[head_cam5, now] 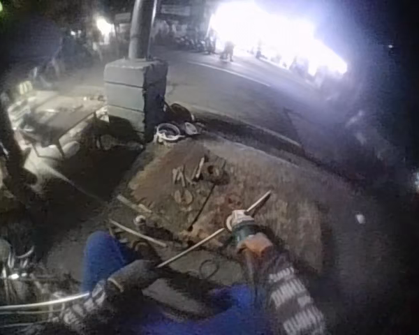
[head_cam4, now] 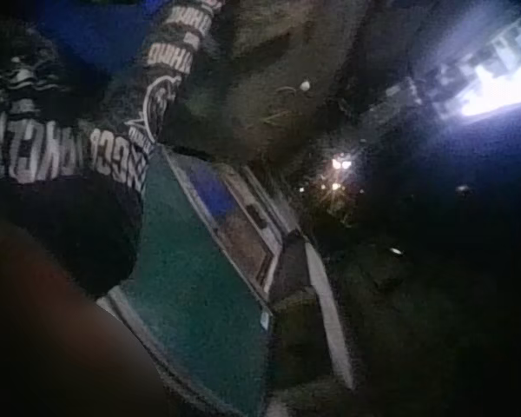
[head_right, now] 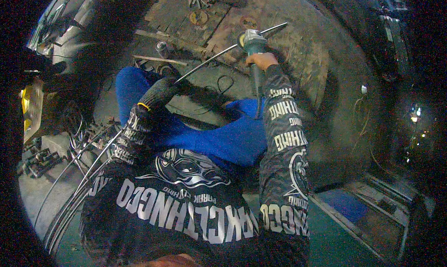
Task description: The person sits on the floor and uses an angle grinder to smooth a long metal rod, holding it with the left hand and moving the grinder along its length. Sparks are visible as the grinder contacts the metal surface.
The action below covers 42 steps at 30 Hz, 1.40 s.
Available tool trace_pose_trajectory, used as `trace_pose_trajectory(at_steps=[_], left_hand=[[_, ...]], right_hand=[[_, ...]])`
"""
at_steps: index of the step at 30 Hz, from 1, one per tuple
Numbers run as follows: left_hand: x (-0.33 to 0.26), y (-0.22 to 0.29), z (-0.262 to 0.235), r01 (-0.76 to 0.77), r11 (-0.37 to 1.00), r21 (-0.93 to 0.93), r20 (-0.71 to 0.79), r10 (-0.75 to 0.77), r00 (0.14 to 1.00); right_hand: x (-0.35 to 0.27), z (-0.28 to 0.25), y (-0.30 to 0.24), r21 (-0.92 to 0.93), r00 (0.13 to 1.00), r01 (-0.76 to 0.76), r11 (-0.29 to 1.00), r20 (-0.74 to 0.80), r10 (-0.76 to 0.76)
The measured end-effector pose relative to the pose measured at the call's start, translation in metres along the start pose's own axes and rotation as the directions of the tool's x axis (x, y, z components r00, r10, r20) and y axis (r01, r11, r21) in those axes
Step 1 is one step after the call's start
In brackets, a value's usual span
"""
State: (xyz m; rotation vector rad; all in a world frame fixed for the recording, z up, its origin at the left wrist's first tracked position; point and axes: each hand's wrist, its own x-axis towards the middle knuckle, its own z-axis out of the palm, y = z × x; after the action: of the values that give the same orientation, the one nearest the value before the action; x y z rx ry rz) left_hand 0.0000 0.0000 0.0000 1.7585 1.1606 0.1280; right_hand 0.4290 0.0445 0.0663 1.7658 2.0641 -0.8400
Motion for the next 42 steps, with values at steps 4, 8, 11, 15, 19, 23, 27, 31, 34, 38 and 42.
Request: trace_pose_trajectory(at_steps=[4,8,11,15,19,23,27,31,34,38,42], left_hand=[[-0.012,0.025,-0.008,0.103,0.995,0.013,0.003,-0.103,0.995],[-0.015,0.041,-0.015,0.16,0.986,0.056,0.026,-0.161,0.987],[-0.022,0.051,-0.016,0.182,0.982,0.046,-0.017,-0.181,0.983],[-0.026,0.056,-0.022,0.204,0.978,-0.033,0.021,-0.204,0.979],[-0.024,0.055,-0.021,0.219,0.975,-0.025,0.008,-0.219,0.976],[-0.024,0.053,-0.019,0.232,0.973,0.011,0.021,-0.232,0.972],[-0.024,0.055,-0.017,0.185,0.98,-0.071,-0.065,-0.19,0.98],[-0.023,0.059,-0.022,0.287,0.957,-0.039,-0.017,-0.288,0.957],[-0.023,0.062,-0.025,0.248,0.968,-0.039,0.006,-0.248,0.969],[-0.023,0.062,-0.026,0.2,0.979,0.042,-0.05,-0.198,0.979],[-0.022,0.062,-0.023,0.274,0.959,0.07,-0.006,-0.274,0.962]], right_hand=[[0.007,-0.01,0.033,0.035,0.994,-0.041,0.999,-0.102,0.045],[0.008,-0.016,0.08,0.179,0.987,0.084,0.98,-0.149,-0.058],[0.015,-0.024,0.096,0.258,0.976,-0.185,0.948,-0.063,0.208],[0.024,-0.038,0.103,0.472,0.896,-0.401,0.785,0.023,0.444],[0.022,-0.049,0.121,0.343,0.955,-0.251,0.905,-0.064,0.289],[0.035,-0.062,0.143,0.436,0.908,-0.37,0.82,-0.019,0.419],[0.041,-0.075,0.171,0.524,0.902,-0.322,0.788,-0.082,0.423],[0.054,-0.085,0.206,0.738,0.882,-0.235,0.632,-0.112,0.458],[0.069,-0.085,0.229,0.758,0.871,-0.24,0.607,-0.107,0.479],[0.081,-0.08,0.247,0.776,0.88,-0.157,0.611,-0.171,0.444],[0.083,-0.082,0.251,0.784,0.861,-0.161,0.6,-0.186,0.474]])
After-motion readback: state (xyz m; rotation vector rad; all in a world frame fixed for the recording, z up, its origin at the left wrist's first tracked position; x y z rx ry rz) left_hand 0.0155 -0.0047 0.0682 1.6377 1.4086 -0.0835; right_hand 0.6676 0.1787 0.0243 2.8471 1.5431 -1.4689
